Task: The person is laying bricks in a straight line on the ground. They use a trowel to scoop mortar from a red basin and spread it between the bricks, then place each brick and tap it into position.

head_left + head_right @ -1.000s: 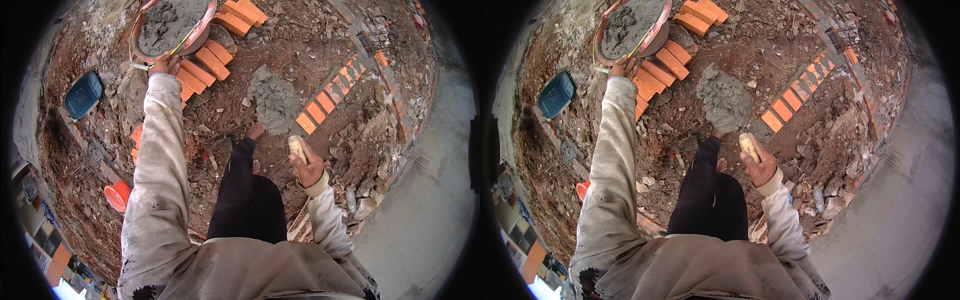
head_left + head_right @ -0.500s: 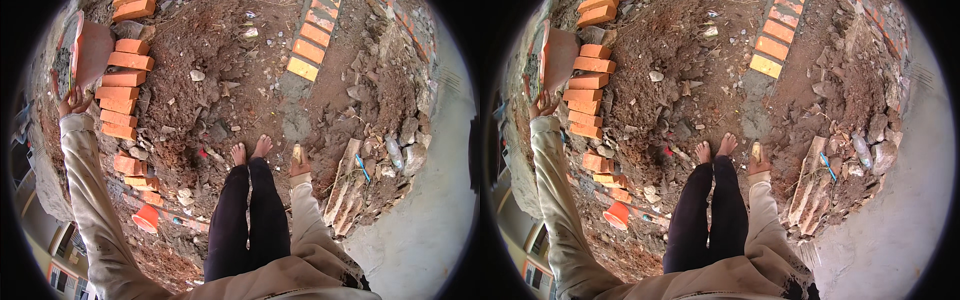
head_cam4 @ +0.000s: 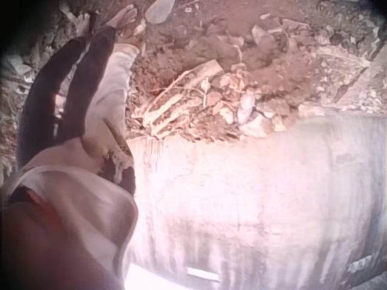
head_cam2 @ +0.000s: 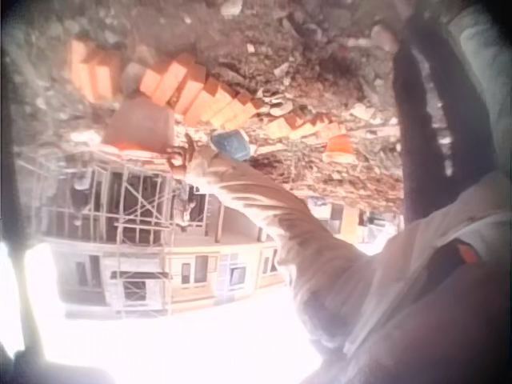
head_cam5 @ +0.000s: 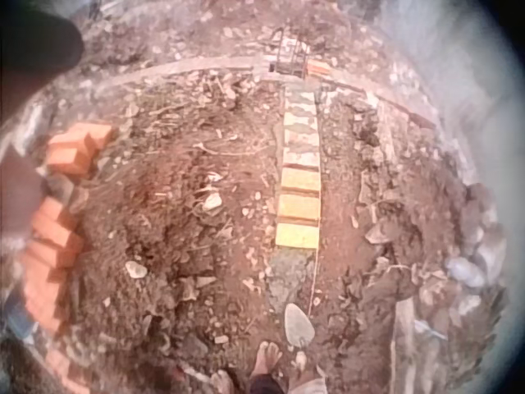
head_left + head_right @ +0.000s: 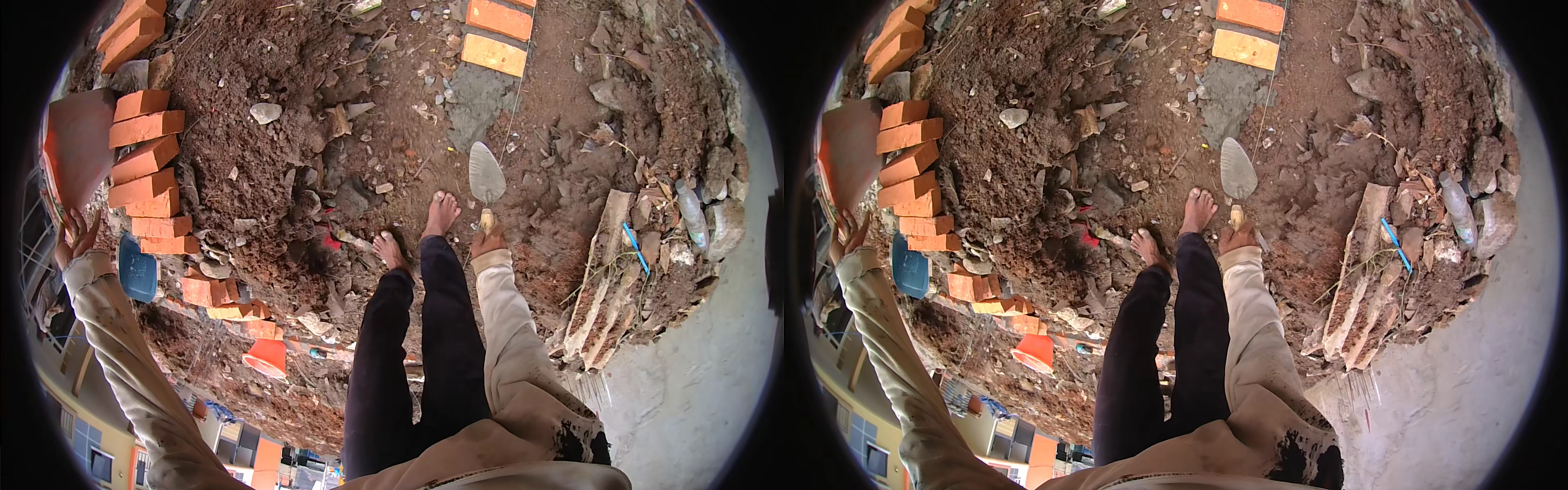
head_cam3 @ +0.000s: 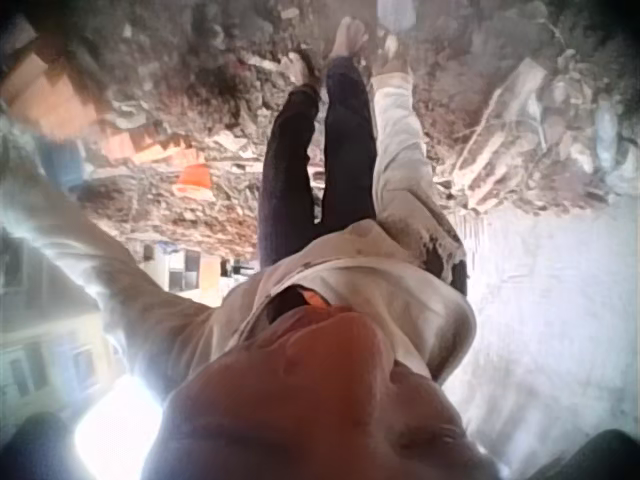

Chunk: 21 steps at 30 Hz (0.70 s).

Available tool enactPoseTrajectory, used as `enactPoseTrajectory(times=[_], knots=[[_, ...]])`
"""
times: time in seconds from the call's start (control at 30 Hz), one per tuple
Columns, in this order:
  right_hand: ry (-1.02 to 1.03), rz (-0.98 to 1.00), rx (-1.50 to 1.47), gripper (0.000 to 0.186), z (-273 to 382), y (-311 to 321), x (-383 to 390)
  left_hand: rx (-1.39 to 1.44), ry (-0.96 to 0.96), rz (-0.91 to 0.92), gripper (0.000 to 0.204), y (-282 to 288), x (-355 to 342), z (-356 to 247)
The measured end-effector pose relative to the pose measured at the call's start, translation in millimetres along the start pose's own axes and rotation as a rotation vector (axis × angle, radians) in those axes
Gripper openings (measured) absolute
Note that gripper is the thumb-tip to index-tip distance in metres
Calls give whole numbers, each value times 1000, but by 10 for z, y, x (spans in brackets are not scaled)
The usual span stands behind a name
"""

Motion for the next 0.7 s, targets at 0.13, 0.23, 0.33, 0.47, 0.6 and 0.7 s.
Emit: enactPoseTrajectory(times=[0.13, 0.23, 0.33, 0.47, 0.6, 0.7], knots=[[155, 46, 282, 34, 152, -126, -549, 21, 9, -14, 26, 37, -119, -41], [107, 34, 340, 32, 180, -38, -998, 2, 0, 15, 27, 64, -219, -210], [53, 23, 196, 31, 47, -241, -1045, -1, -3, -13, 28, 37, -103, -8], [42, -59, 63, 31, 232, -390, -847, 17, 5, -9, 30, 14, -54, -171], [-25, 23, 49, 31, 264, -253, -1039, 17, -26, -38, 30, 30, 41, -37], [-63, 67, -3, 31, 340, -249, -1097, 14, 13, -29, 28, 28, -8, -94]])
Point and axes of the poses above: each hand's wrist, its own x-axis away from the middle knuckle, its own y-axis out of the back of the hand, z = x × y, the point moved 10 cm from there along -x, towards the middle knuckle, and after that the axes turned 12 degrees about x, right-handed, at the moved point
